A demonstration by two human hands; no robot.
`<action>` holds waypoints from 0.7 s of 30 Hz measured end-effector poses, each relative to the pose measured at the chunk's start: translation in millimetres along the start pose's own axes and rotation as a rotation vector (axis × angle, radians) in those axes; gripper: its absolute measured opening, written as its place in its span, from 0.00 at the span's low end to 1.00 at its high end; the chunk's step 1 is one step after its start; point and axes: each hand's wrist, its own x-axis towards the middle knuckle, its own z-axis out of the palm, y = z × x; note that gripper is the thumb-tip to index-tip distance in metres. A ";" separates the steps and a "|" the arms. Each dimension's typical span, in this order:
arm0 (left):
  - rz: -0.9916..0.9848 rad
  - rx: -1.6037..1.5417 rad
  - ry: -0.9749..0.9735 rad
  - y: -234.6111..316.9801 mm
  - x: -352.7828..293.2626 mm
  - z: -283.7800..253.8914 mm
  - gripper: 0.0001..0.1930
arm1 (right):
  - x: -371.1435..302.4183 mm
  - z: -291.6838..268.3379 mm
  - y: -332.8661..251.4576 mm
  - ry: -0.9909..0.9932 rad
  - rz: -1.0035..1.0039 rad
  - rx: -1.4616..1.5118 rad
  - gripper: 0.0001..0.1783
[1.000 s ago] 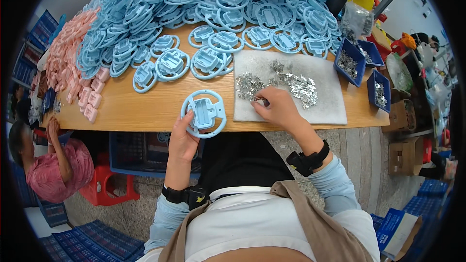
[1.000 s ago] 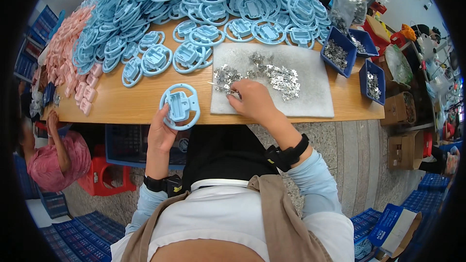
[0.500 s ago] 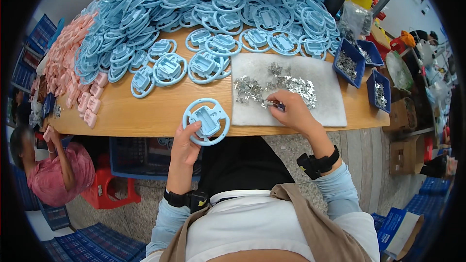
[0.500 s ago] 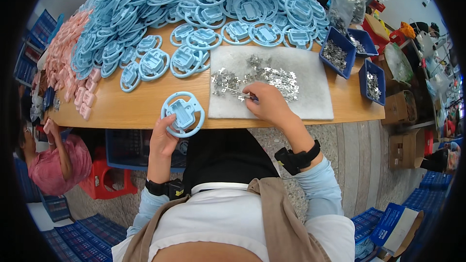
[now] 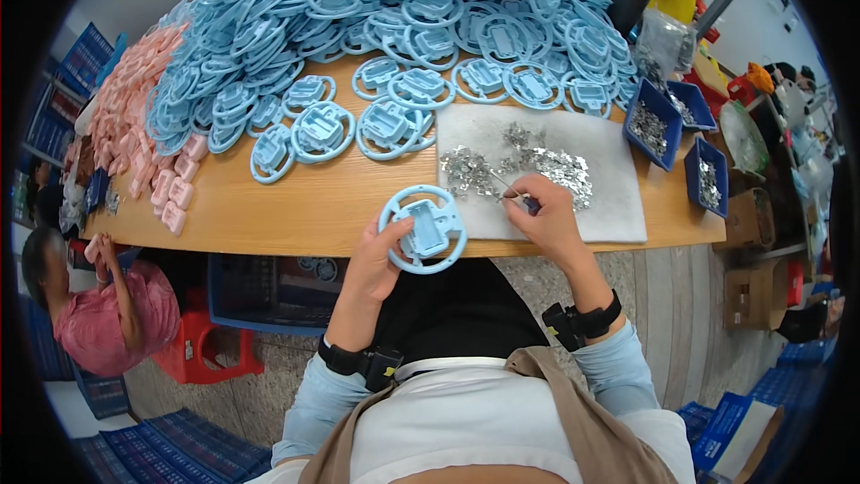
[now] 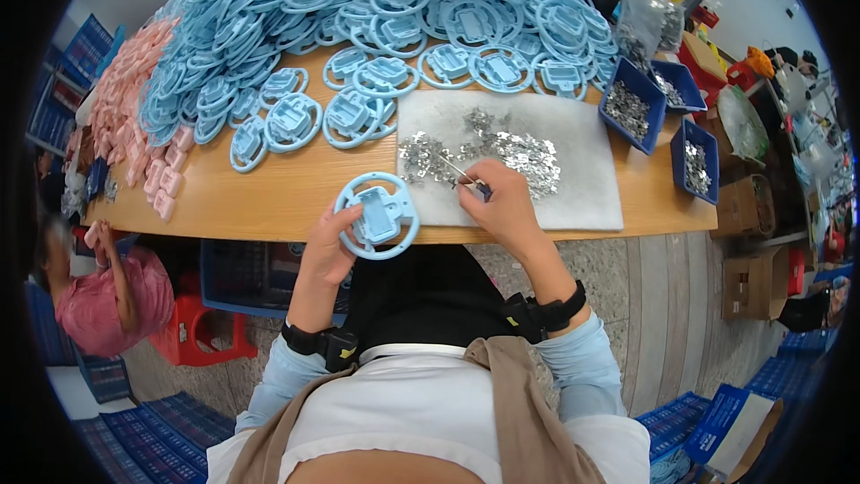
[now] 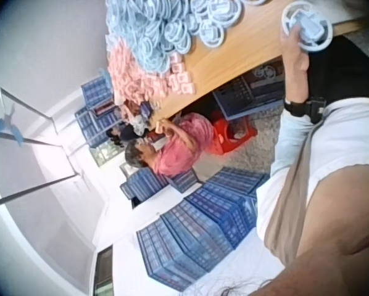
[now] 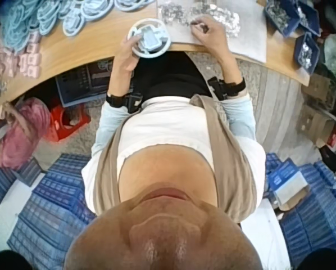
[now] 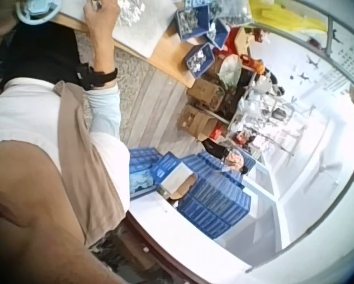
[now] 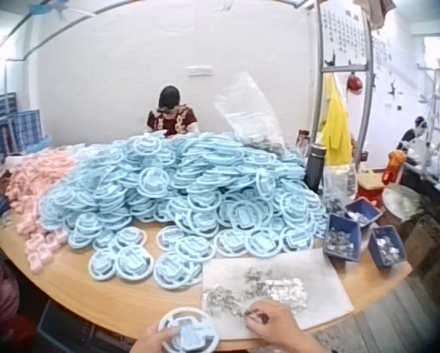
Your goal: The recorder uses their hands and a small metal tool to assemble small metal pins or components into light blue circular plastic parts at a workshop table.
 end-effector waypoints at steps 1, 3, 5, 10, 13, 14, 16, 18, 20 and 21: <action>-0.004 0.014 -0.007 -2.6 0.8 1.4 0.17 | 1.8 -2.2 -8.1 -0.015 0.050 0.041 0.05; -0.028 0.050 -0.016 -6.0 4.8 3.1 0.16 | 8.6 1.2 -26.0 -0.041 0.026 0.108 0.05; -0.039 0.049 -0.042 -4.3 2.9 8.7 0.15 | 14.2 12.8 -35.0 -0.060 -0.075 0.164 0.06; -0.055 0.069 -0.080 1.9 1.6 10.6 0.14 | 23.2 33.2 -39.9 -0.127 -0.371 0.173 0.07; -0.047 0.056 -0.057 3.6 -0.1 16.4 0.14 | 24.1 36.0 -36.5 -0.173 -0.428 0.132 0.07; -0.047 0.059 -0.057 4.3 0.1 16.2 0.14 | 23.9 36.0 -36.3 -0.181 -0.448 0.107 0.07; -0.048 0.063 -0.056 4.3 0.2 15.6 0.13 | 22.8 34.7 -39.1 -0.179 -0.481 0.082 0.08; -0.054 0.087 -0.085 2.5 2.5 9.4 0.14 | 21.7 33.3 -41.5 -0.186 -0.509 0.054 0.08; -0.056 0.110 -0.096 3.6 2.6 8.6 0.14 | 20.9 32.3 -43.2 -0.203 -0.534 0.024 0.10; -0.057 0.120 -0.093 5.2 1.5 10.7 0.14 | 20.2 31.6 -43.9 -0.208 -0.545 -0.009 0.10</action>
